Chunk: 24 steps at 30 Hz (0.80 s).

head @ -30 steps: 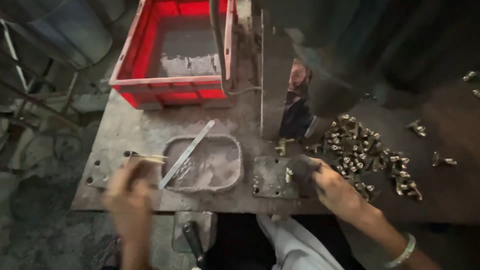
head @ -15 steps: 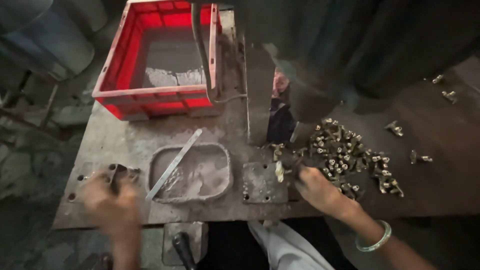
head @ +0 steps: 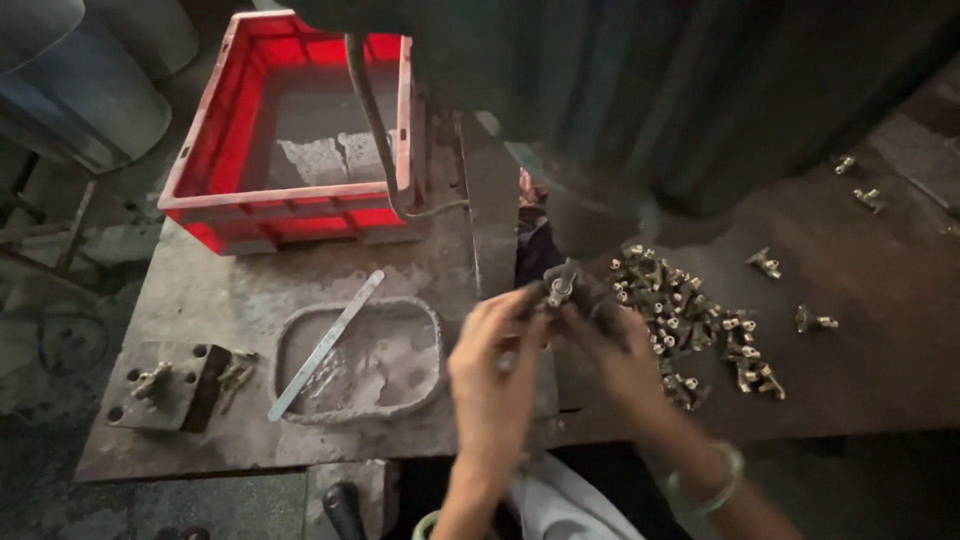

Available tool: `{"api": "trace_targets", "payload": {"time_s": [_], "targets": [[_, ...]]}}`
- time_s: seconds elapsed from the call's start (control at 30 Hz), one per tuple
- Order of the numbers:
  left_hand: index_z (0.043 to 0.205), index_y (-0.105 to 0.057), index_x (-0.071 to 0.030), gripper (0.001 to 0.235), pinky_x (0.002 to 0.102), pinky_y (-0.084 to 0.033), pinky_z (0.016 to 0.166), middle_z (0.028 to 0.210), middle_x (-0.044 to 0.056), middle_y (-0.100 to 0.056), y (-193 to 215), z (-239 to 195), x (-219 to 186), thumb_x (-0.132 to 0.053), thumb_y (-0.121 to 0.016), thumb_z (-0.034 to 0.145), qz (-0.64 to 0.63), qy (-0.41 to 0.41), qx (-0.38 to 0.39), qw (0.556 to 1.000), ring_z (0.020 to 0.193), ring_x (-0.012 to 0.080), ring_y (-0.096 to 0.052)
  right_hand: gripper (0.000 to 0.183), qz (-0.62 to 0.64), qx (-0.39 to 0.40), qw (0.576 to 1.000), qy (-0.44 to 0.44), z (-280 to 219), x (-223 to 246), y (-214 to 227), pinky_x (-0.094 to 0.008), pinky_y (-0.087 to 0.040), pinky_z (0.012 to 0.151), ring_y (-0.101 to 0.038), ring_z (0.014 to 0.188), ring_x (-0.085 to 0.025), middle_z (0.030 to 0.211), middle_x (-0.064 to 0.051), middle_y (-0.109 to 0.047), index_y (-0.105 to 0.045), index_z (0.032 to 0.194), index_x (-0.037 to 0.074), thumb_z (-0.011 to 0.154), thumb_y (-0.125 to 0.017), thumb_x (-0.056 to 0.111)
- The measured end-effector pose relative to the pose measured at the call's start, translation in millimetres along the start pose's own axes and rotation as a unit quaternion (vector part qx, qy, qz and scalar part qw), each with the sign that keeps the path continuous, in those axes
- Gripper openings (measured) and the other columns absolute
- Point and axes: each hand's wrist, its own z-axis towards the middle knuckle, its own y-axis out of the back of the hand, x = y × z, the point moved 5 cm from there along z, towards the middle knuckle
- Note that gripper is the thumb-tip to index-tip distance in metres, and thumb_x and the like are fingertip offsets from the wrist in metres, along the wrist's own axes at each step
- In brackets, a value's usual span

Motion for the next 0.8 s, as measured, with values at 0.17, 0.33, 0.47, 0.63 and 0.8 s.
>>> {"api": "trace_targets", "payload": {"time_s": [0.17,0.33,0.47,0.63,0.8], "targets": [[0.115,-0.072,-0.007,0.031,0.035,-0.052,0.071,0.103,0.008,-0.072,-4,-3,55,-0.007,-0.072,0.084,0.178,-0.022,0.018,0.984,0.088,0.0249,-0.064,0.024,-0.025,0.188,0.982,-0.025,27,1,19,-0.033,-0.059,0.074,-0.07,0.086,-0.017,0.103,-0.01,-0.076,-0.069,0.117,-0.004,0.101,-0.064,0.013],[0.095,-0.07,-0.011,0.03,0.047,-0.046,0.075,0.092,0.008,-0.072,-79,10,137,-0.026,-0.078,0.072,0.45,-0.074,0.112,0.883,0.096,0.0348,-0.062,0.025,-0.036,0.136,0.989,-0.036,23,-9,24,-0.034,-0.061,0.077,-0.071,0.086,-0.018,0.099,-0.008,-0.075,-0.07,0.116,-0.003,0.097,-0.066,0.012],[0.095,-0.067,-0.012,0.031,0.047,-0.045,0.083,0.091,0.008,-0.072,-89,20,144,-0.036,-0.077,0.078,0.5,0.012,0.146,0.854,0.095,0.0311,-0.064,0.025,-0.139,0.114,0.983,0.041,20,-3,26,-0.031,-0.057,0.083,-0.069,0.091,-0.015,0.103,-0.007,-0.076,-0.073,0.12,-0.005,0.101,-0.066,0.011],[0.1,-0.071,-0.009,0.021,0.045,-0.049,0.083,0.095,0.01,-0.071,-26,5,93,-0.02,-0.073,0.082,0.325,0.004,0.11,0.939,0.097,0.0317,-0.065,0.029,-0.086,0.147,0.985,-0.006,22,13,16,-0.033,-0.06,0.077,-0.071,0.084,-0.018,0.103,-0.007,-0.076,-0.069,0.123,-0.001,0.099,-0.063,0.011],[0.105,-0.07,-0.004,0.041,0.039,-0.051,0.094,0.112,0.011,-0.069,11,-9,84,0.005,-0.061,0.066,0.258,-0.157,0.243,0.922,0.11,0.0338,-0.062,0.029,-0.056,0.161,0.983,-0.063,31,5,21,-0.037,-0.065,0.077,-0.075,0.096,-0.02,0.107,-0.012,-0.077,-0.069,0.123,-0.002,0.098,-0.062,0.009]]}}
